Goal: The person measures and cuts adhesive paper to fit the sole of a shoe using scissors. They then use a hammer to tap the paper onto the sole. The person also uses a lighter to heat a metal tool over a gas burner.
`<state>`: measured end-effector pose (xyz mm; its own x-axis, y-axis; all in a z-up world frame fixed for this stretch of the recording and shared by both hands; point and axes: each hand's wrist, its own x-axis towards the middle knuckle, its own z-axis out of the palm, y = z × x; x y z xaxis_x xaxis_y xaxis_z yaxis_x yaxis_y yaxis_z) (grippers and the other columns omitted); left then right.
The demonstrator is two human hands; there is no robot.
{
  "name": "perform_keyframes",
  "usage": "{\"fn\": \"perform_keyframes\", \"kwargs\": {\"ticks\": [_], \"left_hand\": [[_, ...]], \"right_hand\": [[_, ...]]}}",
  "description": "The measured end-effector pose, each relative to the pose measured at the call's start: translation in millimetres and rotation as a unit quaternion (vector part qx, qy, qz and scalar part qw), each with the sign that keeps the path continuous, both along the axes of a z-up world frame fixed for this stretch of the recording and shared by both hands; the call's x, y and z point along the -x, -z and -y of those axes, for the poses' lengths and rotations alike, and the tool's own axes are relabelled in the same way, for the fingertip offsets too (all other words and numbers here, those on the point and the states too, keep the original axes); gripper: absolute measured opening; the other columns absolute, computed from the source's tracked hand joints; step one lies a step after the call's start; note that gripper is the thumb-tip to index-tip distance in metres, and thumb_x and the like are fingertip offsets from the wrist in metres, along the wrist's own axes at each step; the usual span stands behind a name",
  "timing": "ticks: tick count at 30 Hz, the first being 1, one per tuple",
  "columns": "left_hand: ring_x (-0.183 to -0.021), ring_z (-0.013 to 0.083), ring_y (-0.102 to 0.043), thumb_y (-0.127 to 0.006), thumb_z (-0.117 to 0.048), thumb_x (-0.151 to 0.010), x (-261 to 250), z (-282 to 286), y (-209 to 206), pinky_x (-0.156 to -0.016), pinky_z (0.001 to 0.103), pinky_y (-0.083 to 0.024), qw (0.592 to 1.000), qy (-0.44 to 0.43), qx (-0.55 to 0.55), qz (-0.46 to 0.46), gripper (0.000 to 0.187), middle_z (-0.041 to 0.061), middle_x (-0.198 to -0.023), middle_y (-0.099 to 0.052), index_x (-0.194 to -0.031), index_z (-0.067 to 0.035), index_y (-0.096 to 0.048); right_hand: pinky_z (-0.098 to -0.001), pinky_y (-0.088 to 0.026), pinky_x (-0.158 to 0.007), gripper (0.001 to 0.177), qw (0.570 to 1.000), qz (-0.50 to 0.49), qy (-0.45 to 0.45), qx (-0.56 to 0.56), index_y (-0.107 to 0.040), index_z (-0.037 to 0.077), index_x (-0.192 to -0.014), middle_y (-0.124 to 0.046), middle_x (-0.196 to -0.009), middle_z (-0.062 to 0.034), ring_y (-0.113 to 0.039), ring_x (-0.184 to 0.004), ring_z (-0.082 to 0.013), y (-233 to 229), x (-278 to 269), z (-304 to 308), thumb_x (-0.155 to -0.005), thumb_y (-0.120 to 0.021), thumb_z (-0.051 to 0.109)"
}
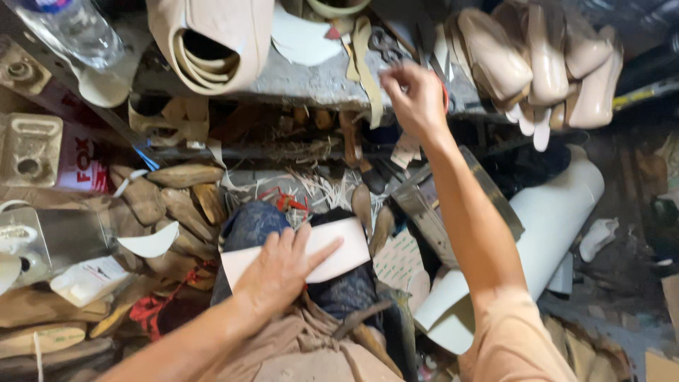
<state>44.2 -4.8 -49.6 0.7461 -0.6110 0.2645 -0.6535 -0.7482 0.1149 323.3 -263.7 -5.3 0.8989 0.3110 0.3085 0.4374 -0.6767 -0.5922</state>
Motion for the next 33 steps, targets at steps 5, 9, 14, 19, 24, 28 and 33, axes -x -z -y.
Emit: {"fn": "perform_keyframes", "kwargs": {"ticks": [5,9,14,19,24,28,33], "left_hand": [[-0.074,0.0248,-0.055,-0.045,-0.015,-0.088,4,3,7,-0.060,0.037,-0.045,0.993,-0.022,-0.110,-0.023,0.078,0.020,-0.127,-0.056,-0.160,-0.039,-0.026],[-0.076,0.0257,-0.054,-0.045,-0.018,-0.088,-2,2,11,-0.061,0.037,-0.044,0.994,-0.033,-0.094,-0.032,0.079,0.017,-0.123,-0.056,-0.161,-0.040,-0.025],[-0.077,0.0267,-0.056,-0.043,-0.019,-0.091,-5,-1,19,-0.062,0.038,-0.045,0.997,-0.040,-0.055,-0.042,0.074,0.020,-0.125,-0.055,-0.160,-0.040,-0.029],[-0.075,0.0276,-0.054,-0.043,-0.020,-0.090,-9,-6,26,-0.061,0.039,-0.044,0.999,-0.032,-0.030,-0.018,0.073,0.022,-0.121,-0.055,-0.160,-0.038,-0.031],[-0.079,0.0304,-0.055,-0.044,-0.025,-0.090,-4,-5,43,-0.059,0.039,-0.044,0.999,-0.030,-0.018,-0.008,0.071,0.022,-0.122,-0.053,-0.159,-0.038,-0.032],[-0.077,0.0298,-0.054,-0.044,-0.022,-0.090,-3,-5,45,-0.059,0.040,-0.044,0.999,-0.033,-0.016,-0.017,0.071,0.022,-0.124,-0.053,-0.158,-0.038,-0.032],[-0.080,0.0302,-0.057,-0.046,-0.023,-0.089,-5,-7,40,-0.062,0.041,-0.046,0.999,-0.021,-0.029,-0.036,0.072,0.023,-0.126,-0.054,-0.158,-0.039,-0.031]], "right_hand": [[-0.0506,-0.052,-0.050,0.030,0.972,0.151,-0.030,0.178,-0.079,0.020,-0.112,-0.079,-0.099,-0.0098,-0.071,-0.082,-0.0368,-11,-125,-77,-0.096,-0.054,0.017],[-0.0503,-0.054,-0.072,0.031,0.970,-0.042,-0.003,0.241,-0.070,0.036,-0.120,-0.074,-0.118,0.0020,-0.069,-0.099,-0.0368,-1,-176,-106,-0.092,-0.058,0.029],[-0.0399,-0.052,-0.078,0.047,0.928,-0.123,-0.076,0.344,-0.071,0.037,-0.128,-0.073,-0.121,0.0028,-0.067,-0.106,-0.0289,0,-198,-114,-0.083,-0.063,0.026],[-0.0451,-0.051,-0.075,0.026,0.922,-0.117,-0.111,0.351,-0.077,0.028,-0.108,-0.073,-0.117,-0.0003,-0.067,-0.099,-0.0295,6,-202,-107,-0.089,-0.060,0.026],[-0.0531,-0.047,-0.060,0.021,0.932,-0.079,-0.125,0.330,-0.069,0.012,-0.107,-0.072,-0.103,-0.0160,-0.065,-0.082,-0.0402,11,-198,-96,-0.094,-0.056,0.021],[-0.0476,-0.034,-0.065,0.012,0.968,-0.063,-0.075,0.233,-0.052,0.016,-0.091,-0.054,-0.082,-0.0065,-0.047,-0.075,-0.0268,16,-196,-91,-0.098,-0.056,0.026],[-0.0441,-0.029,-0.069,0.024,0.984,-0.012,0.018,0.177,-0.045,0.019,-0.084,-0.039,-0.079,-0.0020,-0.037,-0.080,-0.0206,22,-200,-98,-0.096,-0.058,0.034]]}}
